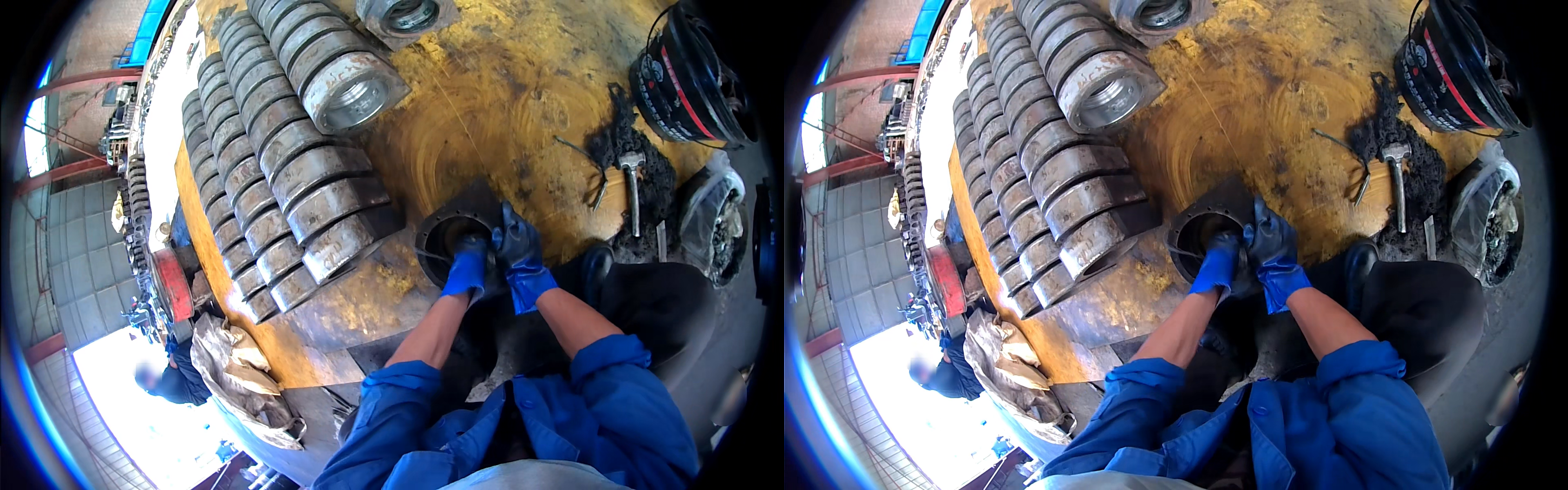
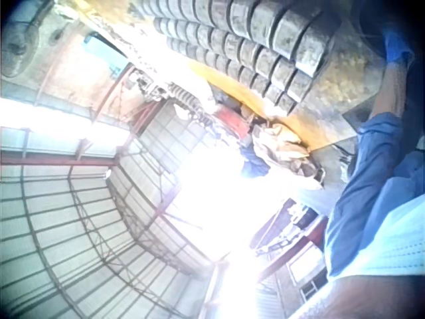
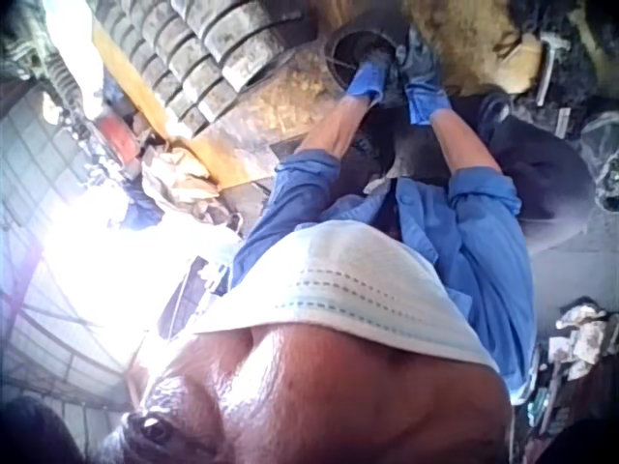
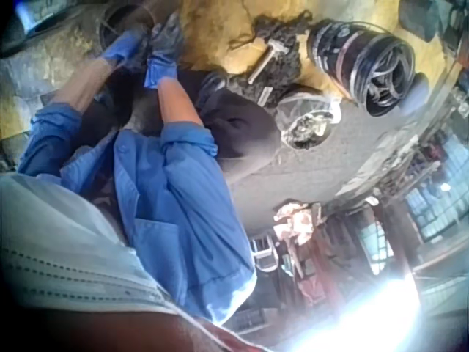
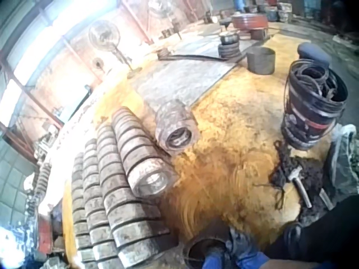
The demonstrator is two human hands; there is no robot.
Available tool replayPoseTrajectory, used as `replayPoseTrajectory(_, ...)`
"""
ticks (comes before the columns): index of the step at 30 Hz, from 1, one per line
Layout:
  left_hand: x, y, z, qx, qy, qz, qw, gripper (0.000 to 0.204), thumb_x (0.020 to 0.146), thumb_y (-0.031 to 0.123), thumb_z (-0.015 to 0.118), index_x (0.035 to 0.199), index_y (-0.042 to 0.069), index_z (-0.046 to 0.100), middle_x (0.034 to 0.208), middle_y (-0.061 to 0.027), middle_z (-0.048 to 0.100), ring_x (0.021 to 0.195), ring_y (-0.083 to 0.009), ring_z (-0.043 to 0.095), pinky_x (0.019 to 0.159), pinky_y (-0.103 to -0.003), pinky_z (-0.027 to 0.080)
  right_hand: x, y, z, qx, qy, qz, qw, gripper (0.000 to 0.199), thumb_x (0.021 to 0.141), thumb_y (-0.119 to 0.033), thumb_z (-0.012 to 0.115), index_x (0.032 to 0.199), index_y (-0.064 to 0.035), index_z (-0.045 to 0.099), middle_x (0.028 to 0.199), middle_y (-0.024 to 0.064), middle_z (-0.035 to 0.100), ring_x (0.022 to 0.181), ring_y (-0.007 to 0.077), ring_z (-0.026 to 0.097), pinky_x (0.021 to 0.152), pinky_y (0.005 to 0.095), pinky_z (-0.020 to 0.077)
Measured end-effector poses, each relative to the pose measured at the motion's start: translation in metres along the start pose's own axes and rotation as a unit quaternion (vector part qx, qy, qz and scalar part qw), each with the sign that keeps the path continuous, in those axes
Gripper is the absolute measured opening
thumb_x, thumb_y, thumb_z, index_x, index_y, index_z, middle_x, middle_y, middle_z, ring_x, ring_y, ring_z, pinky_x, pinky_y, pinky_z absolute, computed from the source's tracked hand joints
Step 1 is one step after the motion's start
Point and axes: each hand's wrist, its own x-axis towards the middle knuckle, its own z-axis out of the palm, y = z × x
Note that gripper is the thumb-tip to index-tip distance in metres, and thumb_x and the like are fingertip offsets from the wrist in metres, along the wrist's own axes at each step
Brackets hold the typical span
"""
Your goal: The person sits on the floor and cleans cylindrical metal parts using a rag and a hammer. They wipe the interior and exterior of the parts, occasionally tapping them with the hammer to dislodge debris, and then place the cleaned parts into a row.
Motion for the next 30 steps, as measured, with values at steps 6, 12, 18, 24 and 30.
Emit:
replayPoseTrajectory(6,0.016,0.022,-0.08,0.27,-0.011,0.047,0.962,0.02,0.095,0.015,0.048,0.103,0.01,0.066,0.1,-0.0106,0.065,0.094,-0.0247,0.063,0.086,-0.035,0.051,-0.001,-0.004,-0.014,0.003,-0.01,0.021,1.0,0.054,0.086,-0.021,0.058,0.138,-0.0058,0.048,0.106,0.0227,0.066,0.092,0.0431,0.063,0.081,0.051,0.0509)
replayPoseTrajectory(12,-0.036,0.053,-0.072,-0.619,0.325,-0.22,0.68,0.049,0.091,0.009,0.064,0.136,0.002,0.05,0.127,-0.0126,0.061,0.114,-0.0252,0.06,0.101,-0.034,0.047,-0.008,-0.007,-0.015,-0.006,0.006,0.005,1.0,0.051,0.088,-0.021,0.057,0.137,-0.0063,0.051,0.105,0.0228,0.066,0.093,0.0431,0.063,0.083,0.0501,0.051)
replayPoseTrajectory(18,-0.054,0.01,-0.001,-0.524,0.466,-0.23,0.675,0.042,0.089,0.002,0.058,0.131,0.0,0.056,0.12,-0.0121,0.065,0.104,-0.0244,0.064,0.092,-0.034,0.051,-0.008,0.006,0.011,-0.014,0.039,0.002,0.999,0.051,0.088,-0.027,0.058,0.136,-0.0094,0.052,0.105,0.0208,0.067,0.091,0.0402,0.064,0.081,0.0491,0.0515)
replayPoseTrajectory(24,-0.083,-0.014,-0.074,-0.22,0.339,0.004,0.915,0.03,0.074,0.005,0.064,0.103,0.0,0.068,0.111,-0.0219,0.067,0.104,-0.0361,0.065,0.094,-0.041,0.051,-0.007,0.008,0.009,-0.02,0.046,0.003,0.999,0.057,0.085,-0.029,0.063,0.138,-0.0152,0.049,0.108,0.0176,0.066,0.093,0.0383,0.064,0.081,0.049,0.0521)
replayPoseTrajectory(30,-0.074,-0.003,-0.086,-0.095,0.011,0.229,0.969,0.029,0.074,0.016,0.065,0.1,0.008,0.072,0.118,-0.0107,0.066,0.106,-0.033,0.061,0.093,-0.039,0.05,-0.009,0.014,0.014,-0.029,0.035,0.019,0.999,0.056,0.086,-0.031,0.062,0.138,-0.0158,0.049,0.103,0.0173,0.066,0.092,0.0376,0.064,0.079,0.0488,0.053)
